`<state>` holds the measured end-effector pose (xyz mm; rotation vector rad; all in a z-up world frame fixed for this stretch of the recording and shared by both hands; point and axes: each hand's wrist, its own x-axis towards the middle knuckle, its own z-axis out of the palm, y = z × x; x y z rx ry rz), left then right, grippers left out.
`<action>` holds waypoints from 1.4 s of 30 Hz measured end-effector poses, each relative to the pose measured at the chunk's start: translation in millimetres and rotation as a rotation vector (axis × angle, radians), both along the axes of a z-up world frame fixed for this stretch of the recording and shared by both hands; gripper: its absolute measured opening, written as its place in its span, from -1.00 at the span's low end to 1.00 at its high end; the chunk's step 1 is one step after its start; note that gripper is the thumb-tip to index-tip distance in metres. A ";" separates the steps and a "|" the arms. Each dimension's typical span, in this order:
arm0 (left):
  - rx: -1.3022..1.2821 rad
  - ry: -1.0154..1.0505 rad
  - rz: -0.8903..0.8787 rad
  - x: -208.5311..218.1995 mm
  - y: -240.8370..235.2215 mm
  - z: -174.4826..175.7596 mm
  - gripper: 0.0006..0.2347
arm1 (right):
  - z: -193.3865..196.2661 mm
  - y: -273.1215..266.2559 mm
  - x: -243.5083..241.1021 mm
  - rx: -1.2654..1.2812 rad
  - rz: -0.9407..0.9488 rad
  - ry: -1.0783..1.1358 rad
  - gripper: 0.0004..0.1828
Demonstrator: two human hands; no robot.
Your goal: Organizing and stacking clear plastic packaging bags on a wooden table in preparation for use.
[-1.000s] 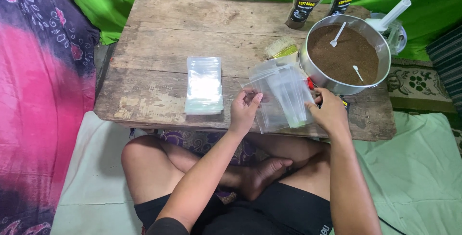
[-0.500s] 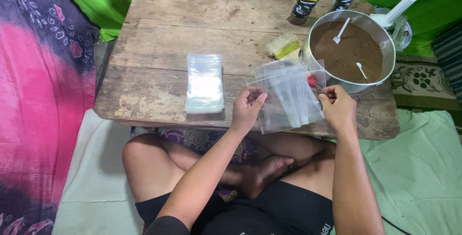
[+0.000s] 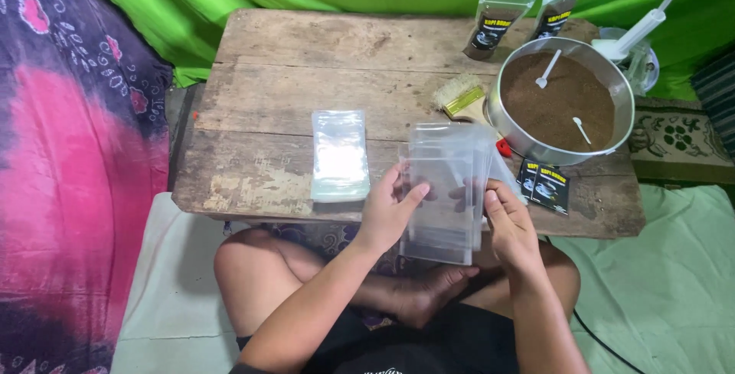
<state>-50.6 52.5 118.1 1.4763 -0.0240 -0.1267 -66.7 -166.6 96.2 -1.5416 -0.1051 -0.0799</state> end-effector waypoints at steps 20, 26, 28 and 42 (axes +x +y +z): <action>1.630 -0.646 0.332 41.4 294.8 -21.2 -0.89 | -12.5 325.0 115.2 -0.502 0.396 -0.194 -0.06; 1.416 -0.502 0.414 8.7 313.7 -3.7 -0.53 | -29.2 332.2 124.2 -0.420 0.313 -0.048 -0.09; 1.309 -0.440 0.428 -0.1 322.1 -11.2 -0.52 | -27.3 330.2 125.5 -0.436 0.328 -0.010 -0.17; 0.170 -0.391 0.774 20.0 279.9 -84.2 -0.59 | -32.6 315.4 131.8 -0.449 0.287 0.098 -0.59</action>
